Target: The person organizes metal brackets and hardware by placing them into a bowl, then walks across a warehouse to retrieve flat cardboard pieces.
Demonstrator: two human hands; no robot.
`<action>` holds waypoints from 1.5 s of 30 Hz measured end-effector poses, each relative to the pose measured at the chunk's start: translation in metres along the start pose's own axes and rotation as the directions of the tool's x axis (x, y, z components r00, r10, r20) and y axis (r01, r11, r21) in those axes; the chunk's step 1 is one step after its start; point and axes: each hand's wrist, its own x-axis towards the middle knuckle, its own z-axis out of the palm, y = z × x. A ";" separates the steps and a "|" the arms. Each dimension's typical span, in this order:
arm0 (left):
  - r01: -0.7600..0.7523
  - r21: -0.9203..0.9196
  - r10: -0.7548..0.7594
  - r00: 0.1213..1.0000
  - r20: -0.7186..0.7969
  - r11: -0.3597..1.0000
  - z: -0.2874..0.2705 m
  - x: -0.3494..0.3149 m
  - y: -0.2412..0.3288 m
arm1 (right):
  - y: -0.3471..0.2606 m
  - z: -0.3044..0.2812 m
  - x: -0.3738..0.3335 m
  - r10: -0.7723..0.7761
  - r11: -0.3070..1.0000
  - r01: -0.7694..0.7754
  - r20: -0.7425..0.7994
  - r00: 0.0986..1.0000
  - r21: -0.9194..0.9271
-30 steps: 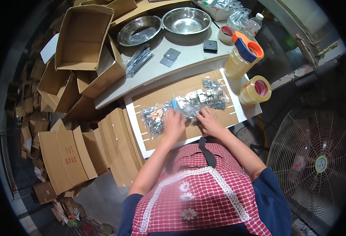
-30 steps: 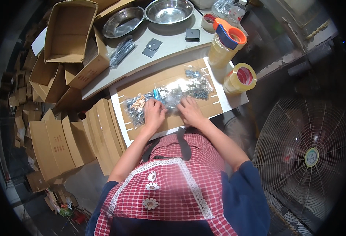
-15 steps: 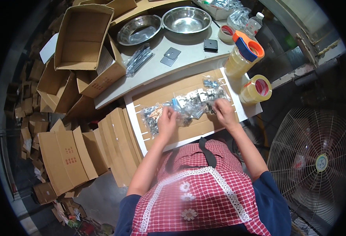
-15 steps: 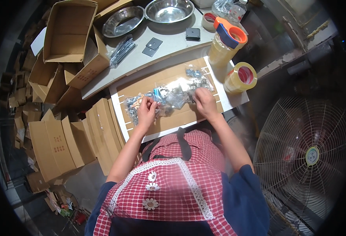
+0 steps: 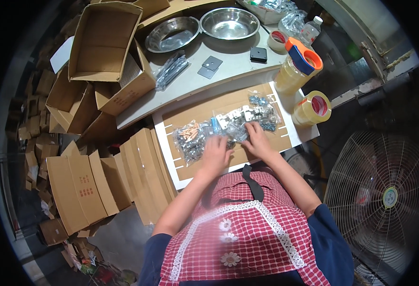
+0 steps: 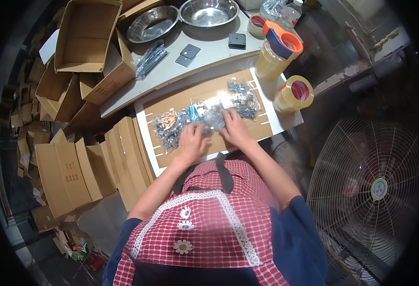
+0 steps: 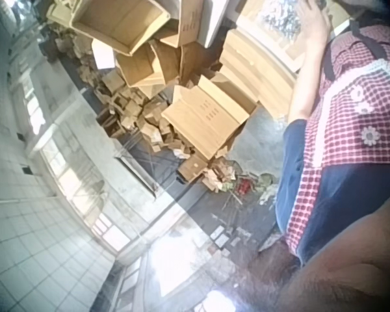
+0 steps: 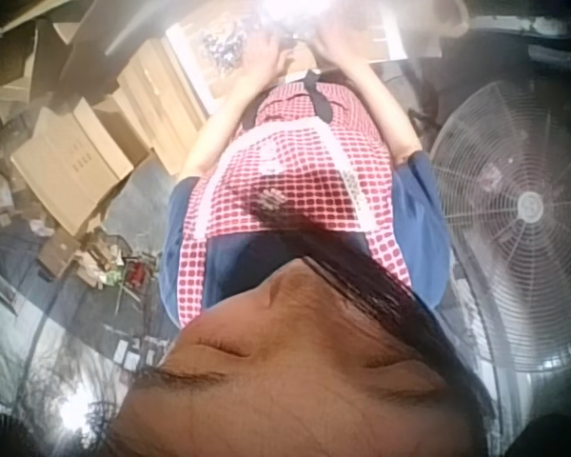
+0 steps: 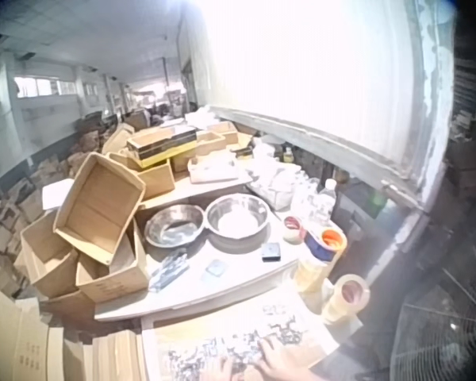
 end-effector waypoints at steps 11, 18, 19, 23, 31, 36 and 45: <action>-0.079 -0.053 0.080 0.997 0.021 0.995 0.022 -0.003 -0.015 | 0.013 0.015 0.000 0.047 0.997 -0.049 -0.024 0.999 -0.053; 0.012 -0.076 -0.009 0.999 0.038 0.997 0.030 -0.002 -0.016 | 0.014 0.018 0.005 0.289 0.928 -0.250 -0.111 0.951 0.276; 0.030 -0.083 -0.026 0.999 0.042 0.996 0.032 0.000 -0.015 | 0.012 0.018 0.007 0.289 0.928 -0.250 -0.113 0.951 0.275; 0.064 -0.064 -0.061 0.997 0.048 0.996 0.034 0.001 -0.009 | 0.013 0.014 0.014 0.485 0.788 -0.500 0.139 0.863 0.359; 0.261 -0.423 -0.208 0.964 0.169 0.868 0.026 0.036 0.011 | 0.017 -0.045 0.010 0.502 0.541 -0.376 0.070 0.862 0.752; -0.011 -0.191 -0.021 0.986 -0.167 0.982 0.023 0.057 0.018 | 0.004 -0.086 0.007 0.620 0.374 -0.483 0.174 0.765 0.792; 0.569 -0.822 -0.546 0.693 0.471 0.013 -0.005 0.034 0.002 | -0.013 -0.038 0.012 0.449 0.310 -0.524 0.363 0.816 0.794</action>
